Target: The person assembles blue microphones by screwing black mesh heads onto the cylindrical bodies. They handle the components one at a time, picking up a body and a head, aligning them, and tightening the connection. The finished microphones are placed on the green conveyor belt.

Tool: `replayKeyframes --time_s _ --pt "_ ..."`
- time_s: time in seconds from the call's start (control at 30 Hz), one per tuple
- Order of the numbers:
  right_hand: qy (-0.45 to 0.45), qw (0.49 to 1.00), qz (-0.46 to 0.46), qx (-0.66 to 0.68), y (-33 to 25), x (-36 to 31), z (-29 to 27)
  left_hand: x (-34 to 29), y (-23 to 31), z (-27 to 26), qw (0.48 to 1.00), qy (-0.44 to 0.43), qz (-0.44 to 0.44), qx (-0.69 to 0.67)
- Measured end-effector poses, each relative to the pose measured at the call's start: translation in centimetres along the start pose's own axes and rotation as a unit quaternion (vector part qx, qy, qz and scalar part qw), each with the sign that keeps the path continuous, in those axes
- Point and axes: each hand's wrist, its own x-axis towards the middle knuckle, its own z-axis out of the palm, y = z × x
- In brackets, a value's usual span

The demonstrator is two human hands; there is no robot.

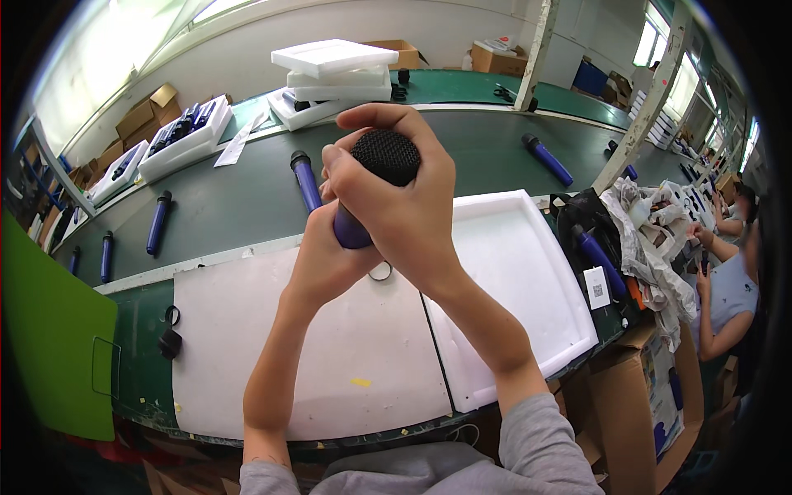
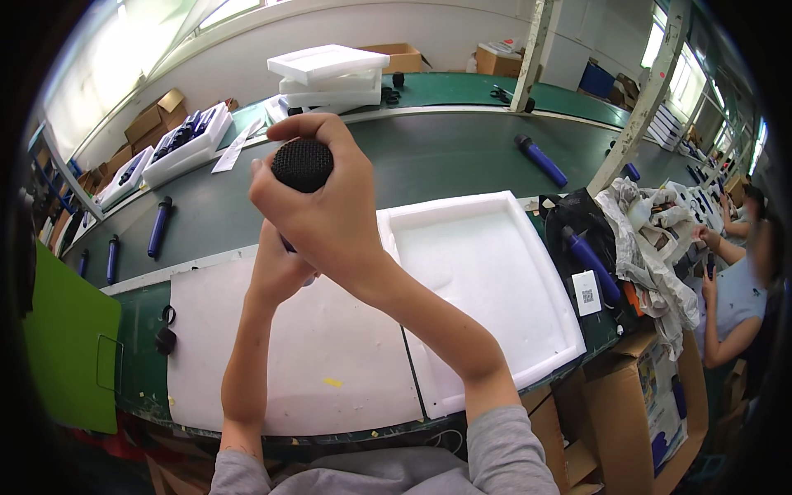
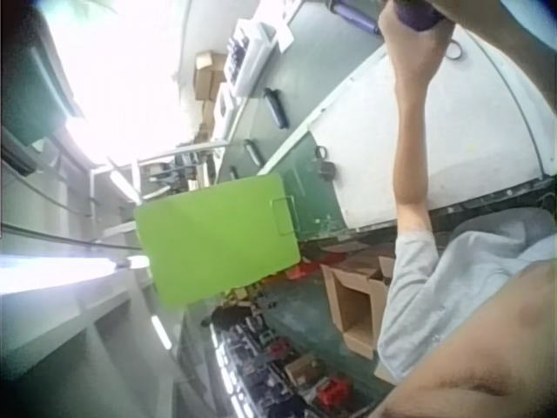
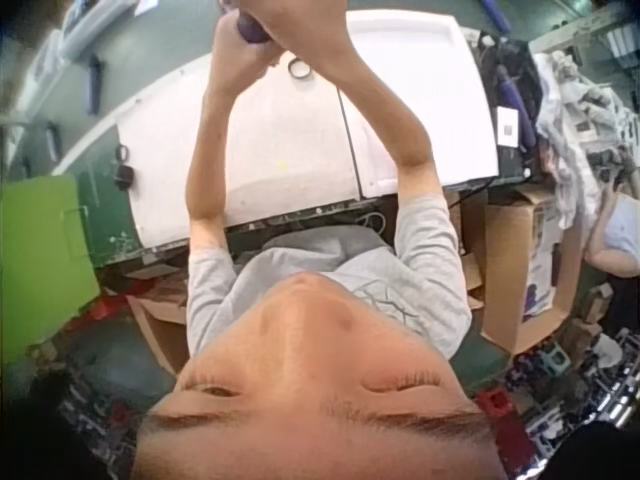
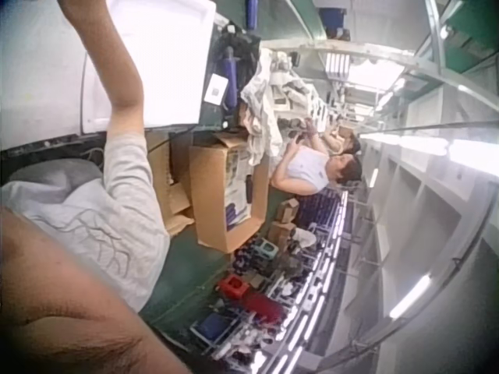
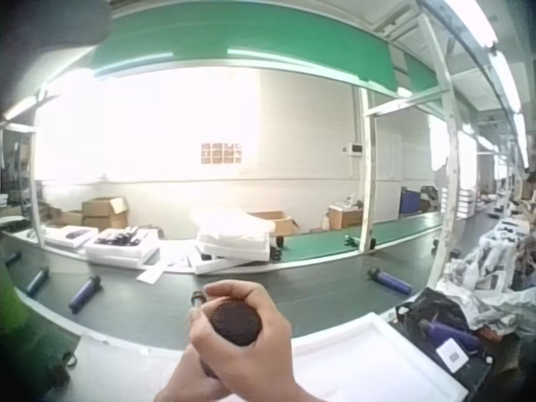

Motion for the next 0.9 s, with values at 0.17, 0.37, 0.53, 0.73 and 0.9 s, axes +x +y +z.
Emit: replayKeyframes --time_s 0.17,0.37,0.53,0.73,0.9 --pt "-0.119 0.986 0.094 0.069 -0.3 1.6 -2.2 0.0 0.0 -0.1 0.995 -0.067 -0.078 0.009" --pt "-0.305 0.914 0.143 0.226 -0.3 1.1 -2.4 -0.1 -1.6 -1.0 0.885 -0.354 -0.088 -0.288" --pt "-0.301 0.939 0.097 0.136 -0.8 1.1 -2.3 -0.7 -1.5 -0.6 0.944 -0.259 -0.100 -0.176" --pt "-0.268 0.948 0.110 0.133 -1.6 1.3 -2.7 -1.3 0.4 1.0 0.979 -0.137 -0.099 -0.110" --pt "-0.094 0.995 -0.008 -0.012 -1.2 0.0 -0.7 -1.0 -0.2 1.4 0.997 0.028 0.062 -0.022"
